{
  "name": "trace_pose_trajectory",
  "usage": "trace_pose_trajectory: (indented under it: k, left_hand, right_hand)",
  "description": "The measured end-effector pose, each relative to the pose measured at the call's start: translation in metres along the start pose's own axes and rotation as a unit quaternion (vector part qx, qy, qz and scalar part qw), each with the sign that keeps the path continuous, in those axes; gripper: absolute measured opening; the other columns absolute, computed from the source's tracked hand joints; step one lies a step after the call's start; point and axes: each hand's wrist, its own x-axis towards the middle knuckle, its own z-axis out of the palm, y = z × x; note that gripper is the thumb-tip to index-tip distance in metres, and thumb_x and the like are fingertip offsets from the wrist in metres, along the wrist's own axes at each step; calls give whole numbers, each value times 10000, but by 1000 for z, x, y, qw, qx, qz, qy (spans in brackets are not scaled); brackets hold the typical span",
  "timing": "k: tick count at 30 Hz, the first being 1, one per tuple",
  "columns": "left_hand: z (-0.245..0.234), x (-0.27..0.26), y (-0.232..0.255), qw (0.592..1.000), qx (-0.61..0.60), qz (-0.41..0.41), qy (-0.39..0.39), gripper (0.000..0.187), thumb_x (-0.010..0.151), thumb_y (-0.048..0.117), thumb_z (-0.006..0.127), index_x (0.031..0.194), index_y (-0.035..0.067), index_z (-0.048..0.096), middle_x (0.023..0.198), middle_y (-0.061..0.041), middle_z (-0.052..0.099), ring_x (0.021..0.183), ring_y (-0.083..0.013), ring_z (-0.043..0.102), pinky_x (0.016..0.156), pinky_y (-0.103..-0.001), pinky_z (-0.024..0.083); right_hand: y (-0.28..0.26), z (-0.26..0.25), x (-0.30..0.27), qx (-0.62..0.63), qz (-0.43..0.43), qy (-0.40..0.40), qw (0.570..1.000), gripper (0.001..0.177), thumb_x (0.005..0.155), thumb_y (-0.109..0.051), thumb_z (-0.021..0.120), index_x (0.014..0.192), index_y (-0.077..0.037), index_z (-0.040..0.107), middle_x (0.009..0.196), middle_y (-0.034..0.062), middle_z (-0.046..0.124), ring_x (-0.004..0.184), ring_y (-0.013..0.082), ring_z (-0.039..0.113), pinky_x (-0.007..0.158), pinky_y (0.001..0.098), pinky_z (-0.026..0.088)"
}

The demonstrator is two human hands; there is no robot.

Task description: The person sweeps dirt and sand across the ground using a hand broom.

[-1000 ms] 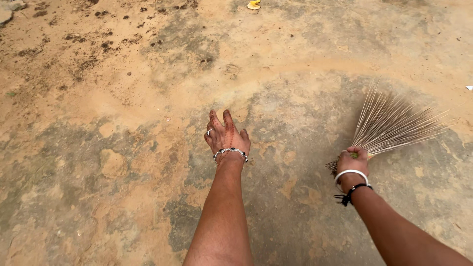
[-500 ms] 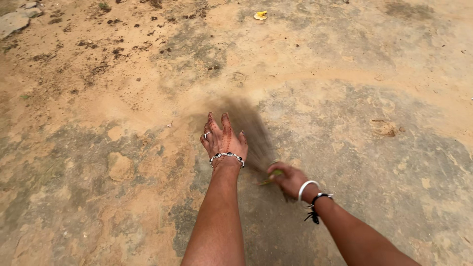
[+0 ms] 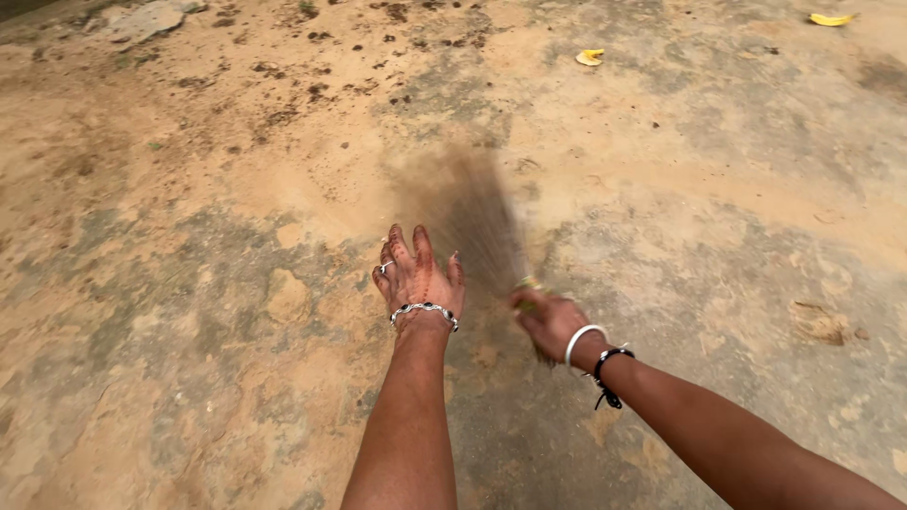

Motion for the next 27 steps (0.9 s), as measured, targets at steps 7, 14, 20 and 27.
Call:
trace_pose_trajectory:
  k: [7, 14, 20, 27]
  left_hand:
    - [-8, -7, -20, 999, 23, -26, -6, 714, 924, 489, 553, 1511, 183, 285, 1598, -148, 143, 1474, -342, 148, 1174, -552, 161]
    - [-10, -9, -32, 996, 23, -76, -38, 684, 945, 528, 515, 1499, 180, 316, 1595, -150, 201, 1491, -329, 165, 1181, -543, 182]
    - [2, -13, -42, 994, 35, -85, -64, 719, 936, 550, 521, 1515, 190, 293, 1593, -145, 199, 1491, -324, 152, 1195, -541, 153]
    - [6, -13, -43, 992, 40, -93, -71, 716, 937, 553, 499, 1520, 195, 287, 1595, -106, 231, 1490, -267, 200, 1190, -547, 172]
  right_hand:
    - [-47, 54, 6, -39, -277, -156, 947, 244, 957, -309, 600, 1174, -203, 639, 969, 130, 718, 936, 276, 669, 860, 439, 523]
    - [101, 9, -2, 97, 137, -56, 984, 306, 965, -376, 532, 1226, -258, 638, 1388, 72, 614, 1203, 262, 611, 1004, 450, 538]
    - [256, -44, -17, 377, 371, 240, 814, 174, 1010, -257, 557, 1161, -210, 628, 980, 44, 672, 800, 57, 643, 711, 217, 551]
    - [159, -40, 19, 176, 349, 300, 870, 177, 1060, -280, 486, 1194, -193, 565, 926, 92, 642, 719, 184, 597, 633, 336, 487]
